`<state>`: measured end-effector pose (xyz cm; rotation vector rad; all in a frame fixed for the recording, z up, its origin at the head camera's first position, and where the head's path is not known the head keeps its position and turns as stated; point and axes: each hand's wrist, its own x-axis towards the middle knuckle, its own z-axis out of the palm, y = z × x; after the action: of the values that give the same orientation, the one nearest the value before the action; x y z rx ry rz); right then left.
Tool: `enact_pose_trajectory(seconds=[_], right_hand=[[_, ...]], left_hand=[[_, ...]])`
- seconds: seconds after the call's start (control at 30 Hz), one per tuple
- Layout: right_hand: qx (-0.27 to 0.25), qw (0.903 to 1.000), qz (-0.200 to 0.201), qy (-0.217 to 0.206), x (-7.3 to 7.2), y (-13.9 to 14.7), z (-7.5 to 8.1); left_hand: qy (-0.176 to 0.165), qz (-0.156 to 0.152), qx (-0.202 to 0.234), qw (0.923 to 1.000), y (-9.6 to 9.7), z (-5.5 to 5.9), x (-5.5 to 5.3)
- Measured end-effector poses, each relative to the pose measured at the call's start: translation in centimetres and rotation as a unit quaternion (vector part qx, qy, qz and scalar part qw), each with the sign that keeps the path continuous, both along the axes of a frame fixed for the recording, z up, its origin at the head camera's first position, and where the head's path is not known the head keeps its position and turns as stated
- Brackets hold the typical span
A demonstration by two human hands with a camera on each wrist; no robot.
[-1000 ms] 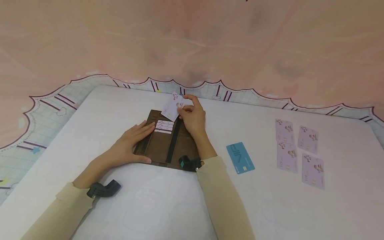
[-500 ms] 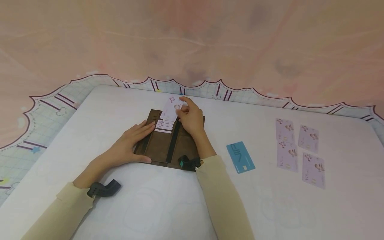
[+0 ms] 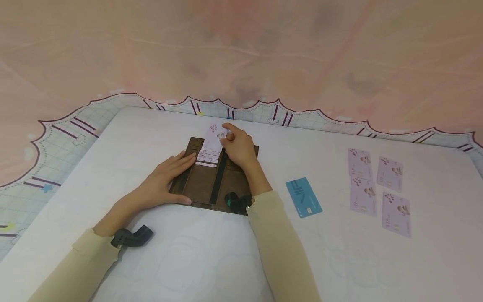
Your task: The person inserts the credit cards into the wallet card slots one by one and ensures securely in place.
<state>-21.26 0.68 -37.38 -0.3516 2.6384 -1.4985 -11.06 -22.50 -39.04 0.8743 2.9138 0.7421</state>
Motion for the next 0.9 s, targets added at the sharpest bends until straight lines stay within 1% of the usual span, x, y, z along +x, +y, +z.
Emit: enact_pose_trajectory(seconds=[0.2,0.37,0.57,0.67,0.9], right_hand=[[0.01,0.9998,0.014,-0.003,-0.01,0.05,0.09],[0.015,0.9995,0.026,0.01,0.03,0.35,0.04],[-0.003,0.9986,0.046,0.026,0.01,0.68,-0.2],[-0.007,0.9983,0.049,0.029,-0.01,0.73,-0.24],[0.0,0.9981,0.052,0.032,0.01,0.71,-0.21]], left_hand=[[-0.003,0.002,-0.003,1.0,0.0,0.07,-0.05],[-0.007,0.002,0.0,1.0,0.05,0.12,-0.05],[-0.002,-0.004,-0.002,1.0,0.07,0.13,-0.13],[-0.001,-0.005,-0.001,1.0,0.05,0.12,-0.17],[0.001,-0.005,-0.001,1.0,0.03,0.0,-0.15]])
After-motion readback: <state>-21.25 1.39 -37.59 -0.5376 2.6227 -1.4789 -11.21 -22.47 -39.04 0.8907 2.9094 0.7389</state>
